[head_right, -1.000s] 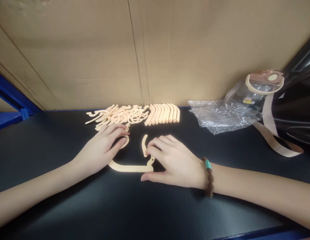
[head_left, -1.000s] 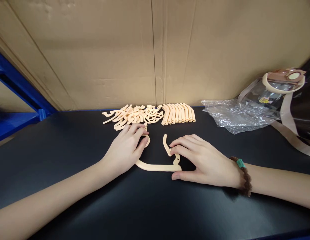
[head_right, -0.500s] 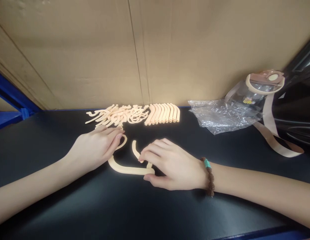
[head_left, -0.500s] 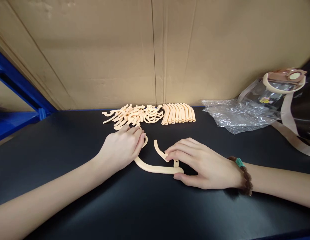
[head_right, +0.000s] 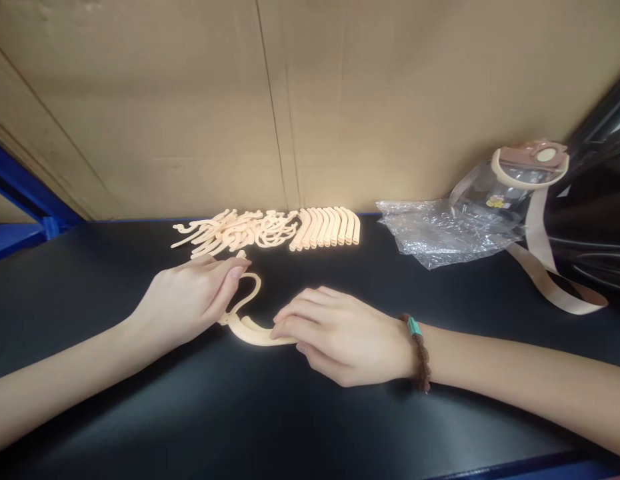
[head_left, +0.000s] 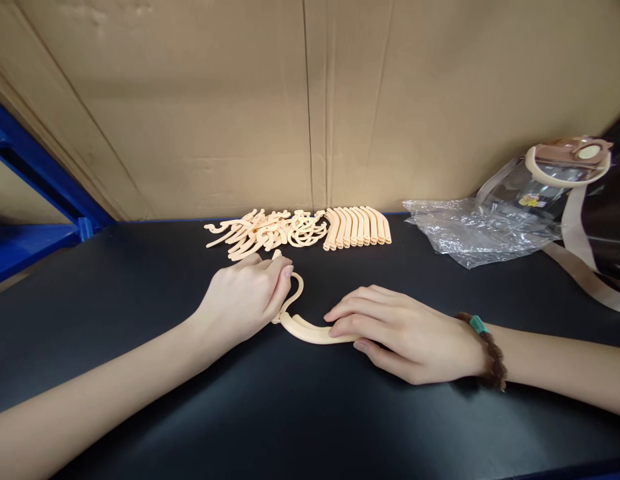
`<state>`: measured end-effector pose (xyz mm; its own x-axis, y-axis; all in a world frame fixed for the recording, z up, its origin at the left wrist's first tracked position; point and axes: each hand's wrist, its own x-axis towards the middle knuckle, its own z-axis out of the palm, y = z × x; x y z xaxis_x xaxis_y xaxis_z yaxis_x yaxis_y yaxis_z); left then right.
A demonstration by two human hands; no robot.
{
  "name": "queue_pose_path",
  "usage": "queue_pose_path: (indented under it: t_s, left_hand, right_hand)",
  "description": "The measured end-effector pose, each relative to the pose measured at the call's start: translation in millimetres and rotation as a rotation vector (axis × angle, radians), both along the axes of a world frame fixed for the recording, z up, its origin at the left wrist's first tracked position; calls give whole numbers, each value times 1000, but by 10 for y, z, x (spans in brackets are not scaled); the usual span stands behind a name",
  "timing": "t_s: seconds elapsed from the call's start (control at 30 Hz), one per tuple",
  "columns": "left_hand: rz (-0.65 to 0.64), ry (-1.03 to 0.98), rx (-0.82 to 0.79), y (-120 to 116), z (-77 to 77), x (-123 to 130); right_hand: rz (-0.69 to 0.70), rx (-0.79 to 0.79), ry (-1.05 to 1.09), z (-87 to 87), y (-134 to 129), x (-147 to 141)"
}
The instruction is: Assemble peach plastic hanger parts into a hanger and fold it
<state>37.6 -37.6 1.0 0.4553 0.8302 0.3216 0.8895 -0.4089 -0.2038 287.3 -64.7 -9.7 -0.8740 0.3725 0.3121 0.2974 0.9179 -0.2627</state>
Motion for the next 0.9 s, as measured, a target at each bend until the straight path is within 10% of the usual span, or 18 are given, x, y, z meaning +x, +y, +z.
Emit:
queue_pose_path:
  t_s: [0.9]
  left_hand:
    - [-136,-135,-69,40,-121,-52]
  right_hand:
    - [-91,65,28,-30,5,-21]
